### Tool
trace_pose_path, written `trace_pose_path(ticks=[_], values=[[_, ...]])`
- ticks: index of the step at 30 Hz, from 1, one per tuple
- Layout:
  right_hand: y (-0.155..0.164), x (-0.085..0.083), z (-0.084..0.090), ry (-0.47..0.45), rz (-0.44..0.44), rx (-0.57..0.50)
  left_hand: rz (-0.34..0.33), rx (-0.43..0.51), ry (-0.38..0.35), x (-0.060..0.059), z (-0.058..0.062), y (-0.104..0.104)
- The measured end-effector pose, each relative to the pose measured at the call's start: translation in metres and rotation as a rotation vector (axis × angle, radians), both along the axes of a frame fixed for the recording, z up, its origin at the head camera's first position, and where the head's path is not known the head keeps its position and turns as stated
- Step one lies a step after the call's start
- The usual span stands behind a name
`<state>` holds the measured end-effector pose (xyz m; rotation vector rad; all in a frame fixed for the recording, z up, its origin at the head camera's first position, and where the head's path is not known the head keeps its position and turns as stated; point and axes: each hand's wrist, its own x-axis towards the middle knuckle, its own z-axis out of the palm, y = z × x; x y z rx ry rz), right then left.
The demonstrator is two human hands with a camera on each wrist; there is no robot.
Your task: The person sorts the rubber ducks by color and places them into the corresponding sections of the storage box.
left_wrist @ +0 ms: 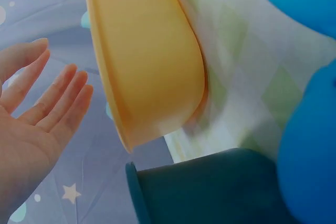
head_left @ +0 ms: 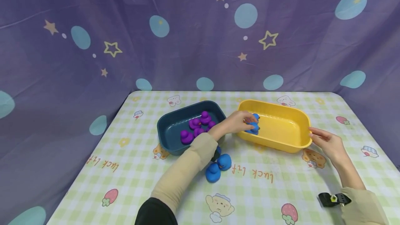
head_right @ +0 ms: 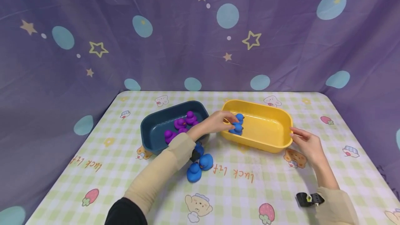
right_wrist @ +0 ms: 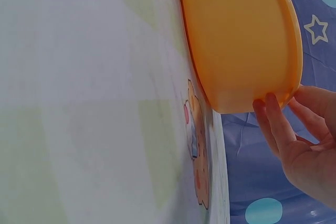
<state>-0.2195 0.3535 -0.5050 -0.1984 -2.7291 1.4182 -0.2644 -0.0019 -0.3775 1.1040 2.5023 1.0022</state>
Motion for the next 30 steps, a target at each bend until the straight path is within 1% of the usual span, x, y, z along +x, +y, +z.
trace_pose_path(ticks=[7,14,17,21,22,23,25,29,30], values=[[-0.001,0.001,0.002,-0.007,-0.001,0.001,0.011,0.018,0.02,0.008,0.004,-0.008],[-0.003,0.003,0.004,0.008,0.004,-0.051,0.012,0.032,0.055,0.019,0.011,-0.017],[-0.003,0.003,0.004,0.012,0.002,-0.053,0.011,0.051,0.053,0.024,0.013,-0.022],[-0.002,0.002,0.002,0.011,-0.005,-0.023,0.003,0.055,0.052,0.03,0.015,-0.027],[-0.001,0.002,0.002,0.011,-0.007,-0.018,0.002,0.051,0.052,0.032,0.016,-0.029],[-0.001,0.002,0.002,0.011,-0.008,-0.014,-0.001,0.037,0.072,0.034,0.017,-0.03],[-0.001,0.002,0.002,0.007,-0.009,-0.015,0.0,0.009,0.088,0.038,0.018,-0.034],[-0.001,0.002,0.002,-0.005,-0.007,-0.009,-0.002,-0.031,0.134,0.044,0.018,-0.039],[-0.001,0.002,0.002,-0.007,-0.007,-0.004,-0.003,-0.033,0.126,0.046,0.018,-0.04]])
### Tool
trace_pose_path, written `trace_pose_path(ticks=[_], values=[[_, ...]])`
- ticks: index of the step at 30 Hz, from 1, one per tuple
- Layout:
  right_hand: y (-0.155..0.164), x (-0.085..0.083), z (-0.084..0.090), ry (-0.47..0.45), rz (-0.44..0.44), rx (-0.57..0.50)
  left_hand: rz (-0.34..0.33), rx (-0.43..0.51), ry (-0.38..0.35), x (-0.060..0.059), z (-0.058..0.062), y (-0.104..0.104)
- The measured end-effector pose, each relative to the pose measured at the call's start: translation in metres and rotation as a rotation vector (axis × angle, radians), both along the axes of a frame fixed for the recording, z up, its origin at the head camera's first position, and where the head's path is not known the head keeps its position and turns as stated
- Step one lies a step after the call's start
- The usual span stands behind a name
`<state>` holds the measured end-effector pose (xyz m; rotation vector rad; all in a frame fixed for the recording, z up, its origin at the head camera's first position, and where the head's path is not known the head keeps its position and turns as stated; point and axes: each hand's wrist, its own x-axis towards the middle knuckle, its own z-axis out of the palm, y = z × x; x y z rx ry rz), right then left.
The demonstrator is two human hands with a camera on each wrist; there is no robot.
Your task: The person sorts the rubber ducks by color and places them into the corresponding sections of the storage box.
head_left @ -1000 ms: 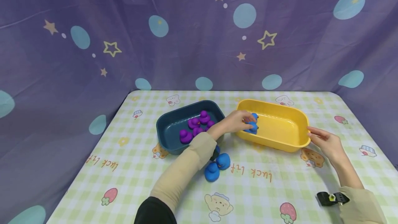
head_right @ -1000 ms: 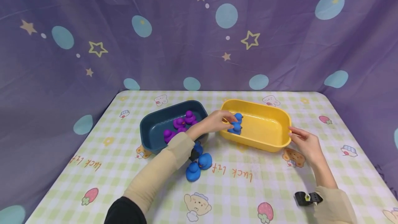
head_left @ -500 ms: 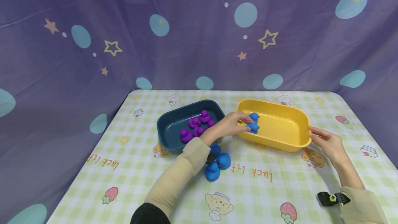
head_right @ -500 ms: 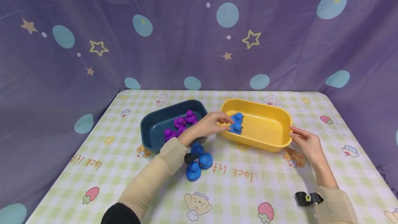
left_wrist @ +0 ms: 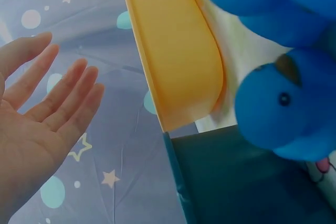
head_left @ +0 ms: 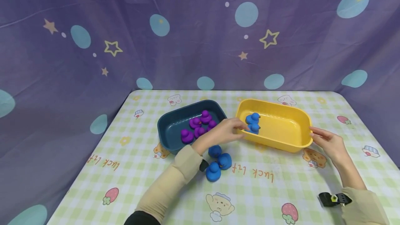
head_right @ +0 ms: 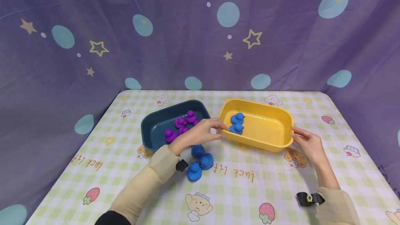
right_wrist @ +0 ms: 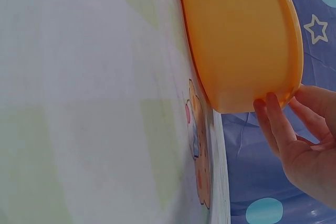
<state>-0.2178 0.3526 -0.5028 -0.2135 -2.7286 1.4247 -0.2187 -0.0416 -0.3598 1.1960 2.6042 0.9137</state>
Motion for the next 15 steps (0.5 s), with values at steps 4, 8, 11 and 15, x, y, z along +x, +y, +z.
trace_pose_path(ticks=[4,8,11,15], values=[[0.0,0.0,0.001,-0.004,0.002,0.011,-0.007,-0.018,-0.002,0.005,-0.004,-0.005],[0.0,0.0,0.0,0.004,0.002,0.005,-0.013,-0.038,-0.026,0.009,-0.006,-0.011],[0.0,0.0,0.0,0.01,0.0,0.003,-0.017,-0.038,-0.038,0.011,-0.01,-0.015],[0.0,0.0,-0.001,0.011,-0.001,0.001,-0.026,-0.026,-0.037,0.015,-0.015,-0.02]])
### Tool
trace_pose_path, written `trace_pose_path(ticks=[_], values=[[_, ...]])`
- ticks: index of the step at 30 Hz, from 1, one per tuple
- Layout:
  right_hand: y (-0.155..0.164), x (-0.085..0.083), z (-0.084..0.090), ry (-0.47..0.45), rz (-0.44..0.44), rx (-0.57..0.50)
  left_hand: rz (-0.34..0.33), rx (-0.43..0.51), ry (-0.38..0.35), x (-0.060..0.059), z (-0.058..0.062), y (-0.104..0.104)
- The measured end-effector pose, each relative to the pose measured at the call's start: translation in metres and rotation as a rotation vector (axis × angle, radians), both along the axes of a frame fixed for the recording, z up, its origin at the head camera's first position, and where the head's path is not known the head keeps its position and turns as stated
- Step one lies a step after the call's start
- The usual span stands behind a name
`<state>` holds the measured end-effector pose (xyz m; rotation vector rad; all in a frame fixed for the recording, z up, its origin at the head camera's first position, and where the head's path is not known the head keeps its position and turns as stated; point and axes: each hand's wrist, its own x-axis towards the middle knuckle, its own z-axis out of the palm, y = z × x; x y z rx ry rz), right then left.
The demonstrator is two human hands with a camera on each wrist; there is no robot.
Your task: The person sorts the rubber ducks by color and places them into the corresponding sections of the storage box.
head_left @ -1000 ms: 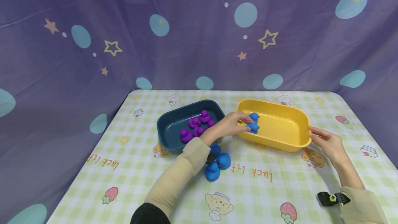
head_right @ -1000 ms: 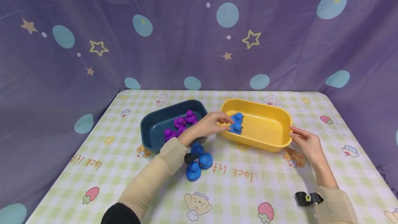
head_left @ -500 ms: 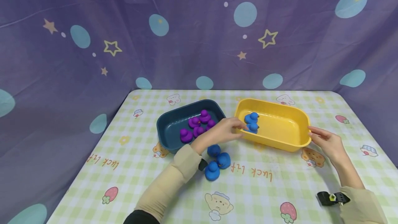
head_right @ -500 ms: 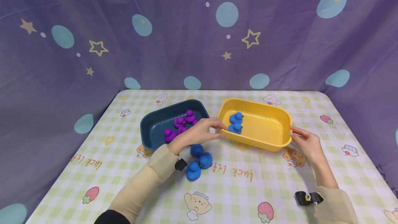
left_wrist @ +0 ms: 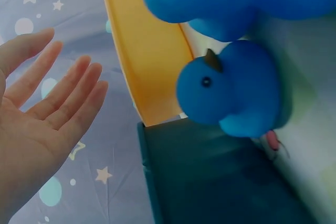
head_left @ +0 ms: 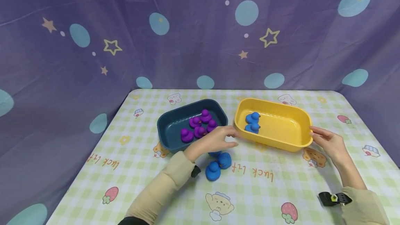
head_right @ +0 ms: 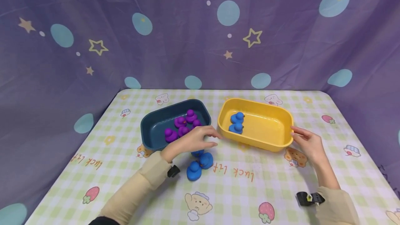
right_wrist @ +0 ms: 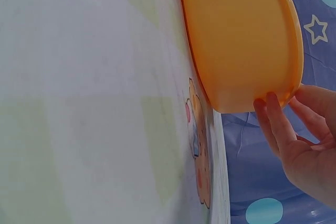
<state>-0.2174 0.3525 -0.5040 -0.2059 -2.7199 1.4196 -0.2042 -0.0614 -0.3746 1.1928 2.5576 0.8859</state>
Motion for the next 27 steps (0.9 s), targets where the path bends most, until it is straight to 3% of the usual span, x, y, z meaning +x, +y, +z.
trace_pose_path(ticks=[12,27], values=[[-0.001,0.0,0.0,-0.003,0.004,-0.002,-0.009,-0.029,-0.018,0.007,-0.013,-0.014],[0.0,0.0,0.0,-0.004,0.007,-0.007,-0.026,-0.096,-0.028,0.018,-0.021,-0.026]])
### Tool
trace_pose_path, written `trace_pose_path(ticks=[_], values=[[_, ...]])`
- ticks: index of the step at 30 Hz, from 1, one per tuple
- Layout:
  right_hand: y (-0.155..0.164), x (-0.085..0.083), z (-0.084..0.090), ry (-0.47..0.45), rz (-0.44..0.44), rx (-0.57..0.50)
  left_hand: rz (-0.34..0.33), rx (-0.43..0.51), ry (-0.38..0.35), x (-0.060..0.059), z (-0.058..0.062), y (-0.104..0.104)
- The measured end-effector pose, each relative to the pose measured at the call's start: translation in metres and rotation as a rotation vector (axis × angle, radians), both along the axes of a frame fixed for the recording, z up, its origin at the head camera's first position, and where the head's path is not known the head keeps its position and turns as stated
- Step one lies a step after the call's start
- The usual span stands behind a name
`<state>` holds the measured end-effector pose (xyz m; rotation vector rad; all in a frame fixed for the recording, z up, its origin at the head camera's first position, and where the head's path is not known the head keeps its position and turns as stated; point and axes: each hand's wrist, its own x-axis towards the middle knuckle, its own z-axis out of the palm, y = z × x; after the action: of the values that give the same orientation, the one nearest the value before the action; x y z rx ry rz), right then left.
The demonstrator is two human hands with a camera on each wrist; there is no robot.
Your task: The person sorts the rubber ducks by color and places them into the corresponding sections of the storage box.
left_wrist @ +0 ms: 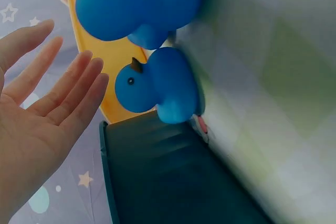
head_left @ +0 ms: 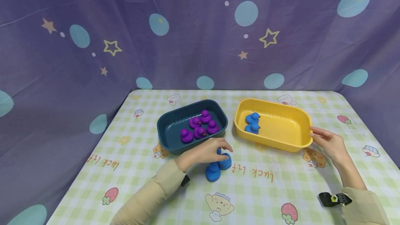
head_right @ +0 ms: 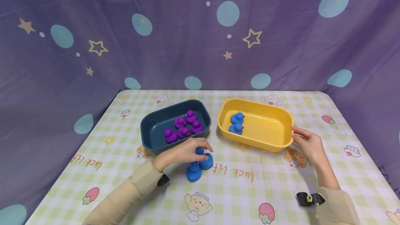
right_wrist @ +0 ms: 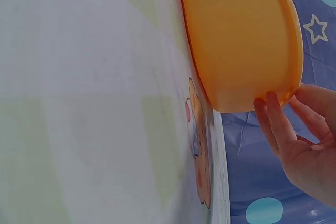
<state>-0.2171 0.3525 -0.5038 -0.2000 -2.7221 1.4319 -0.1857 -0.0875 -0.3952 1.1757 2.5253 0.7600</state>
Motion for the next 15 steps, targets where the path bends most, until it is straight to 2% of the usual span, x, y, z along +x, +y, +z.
trace_pose_path(ticks=[10,15], values=[[-0.0001,-0.001,0.0001,-0.008,-0.004,0.007,-0.026,-0.022,0.002,0.0049,-0.0044,-0.0022],[0.0004,-0.0008,0.0004,-0.014,-0.001,0.002,-0.052,-0.036,0.04,0.0064,-0.0049,-0.0015]])
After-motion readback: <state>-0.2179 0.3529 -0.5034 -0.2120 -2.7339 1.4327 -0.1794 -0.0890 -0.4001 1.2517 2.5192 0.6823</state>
